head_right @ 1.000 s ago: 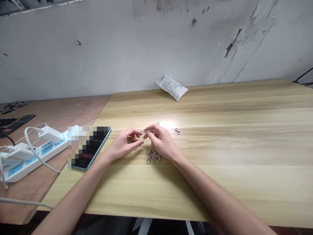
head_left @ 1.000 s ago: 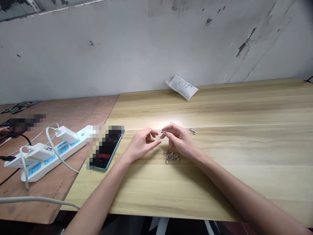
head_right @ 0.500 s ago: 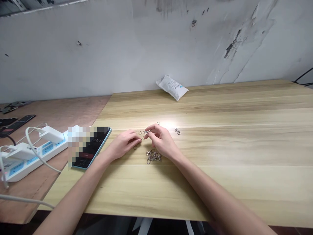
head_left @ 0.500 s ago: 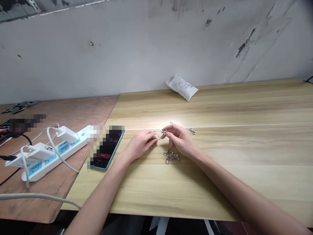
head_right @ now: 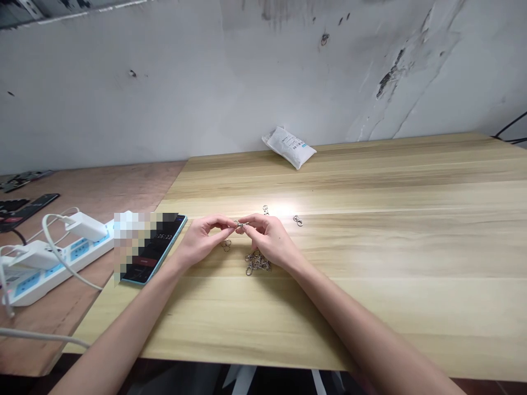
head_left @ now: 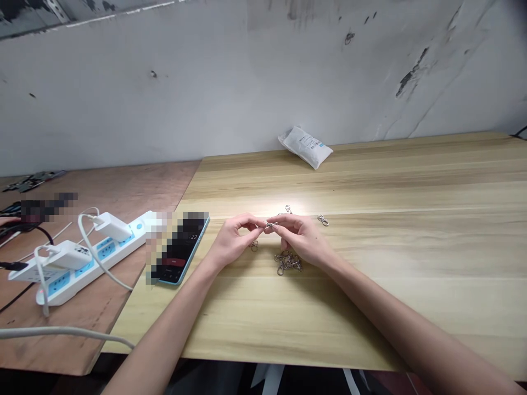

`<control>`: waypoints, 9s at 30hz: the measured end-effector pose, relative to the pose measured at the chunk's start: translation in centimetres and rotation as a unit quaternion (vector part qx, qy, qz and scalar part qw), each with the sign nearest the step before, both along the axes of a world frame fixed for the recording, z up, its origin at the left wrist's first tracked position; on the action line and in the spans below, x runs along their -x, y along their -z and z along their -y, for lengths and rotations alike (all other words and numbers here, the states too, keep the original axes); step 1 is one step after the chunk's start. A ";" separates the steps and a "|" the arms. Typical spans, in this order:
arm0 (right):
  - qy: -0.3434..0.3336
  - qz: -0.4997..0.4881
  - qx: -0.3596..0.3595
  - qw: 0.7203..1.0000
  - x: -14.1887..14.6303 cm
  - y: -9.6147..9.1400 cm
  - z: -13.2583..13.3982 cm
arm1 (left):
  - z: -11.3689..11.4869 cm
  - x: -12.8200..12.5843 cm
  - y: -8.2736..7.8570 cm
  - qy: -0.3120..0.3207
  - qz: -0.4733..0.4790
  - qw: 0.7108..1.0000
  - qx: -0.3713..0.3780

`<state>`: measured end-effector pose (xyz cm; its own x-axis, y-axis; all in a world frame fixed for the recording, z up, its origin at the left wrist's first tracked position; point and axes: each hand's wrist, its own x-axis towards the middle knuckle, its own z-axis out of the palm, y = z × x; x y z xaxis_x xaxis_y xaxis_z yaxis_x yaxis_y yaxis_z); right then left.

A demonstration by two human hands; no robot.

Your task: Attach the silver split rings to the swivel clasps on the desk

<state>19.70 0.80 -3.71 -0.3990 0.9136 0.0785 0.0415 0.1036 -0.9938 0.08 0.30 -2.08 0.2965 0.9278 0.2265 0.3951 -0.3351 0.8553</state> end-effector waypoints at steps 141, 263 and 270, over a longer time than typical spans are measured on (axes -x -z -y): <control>0.007 -0.061 -0.006 0.998 -0.2 -0.1 0.0 | 0.3 -0.7 0.2 -0.003 -0.048 0.999 -0.013; -0.056 0.326 -0.124 0.935 -5.9 -2.1 -2.6 | -0.7 1.0 1.3 -0.025 -0.231 0.961 -0.150; 0.146 0.505 -0.145 0.838 -8.9 -1.7 -4.3 | -0.7 0.5 2.1 0.029 -0.292 0.937 -0.190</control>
<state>28.60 5.08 -1.98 -0.1587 0.9847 0.0716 0.9123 0.1740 -0.3706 -0.38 0.98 -4.13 0.5210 0.7915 0.3197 0.7304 -0.6071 0.3130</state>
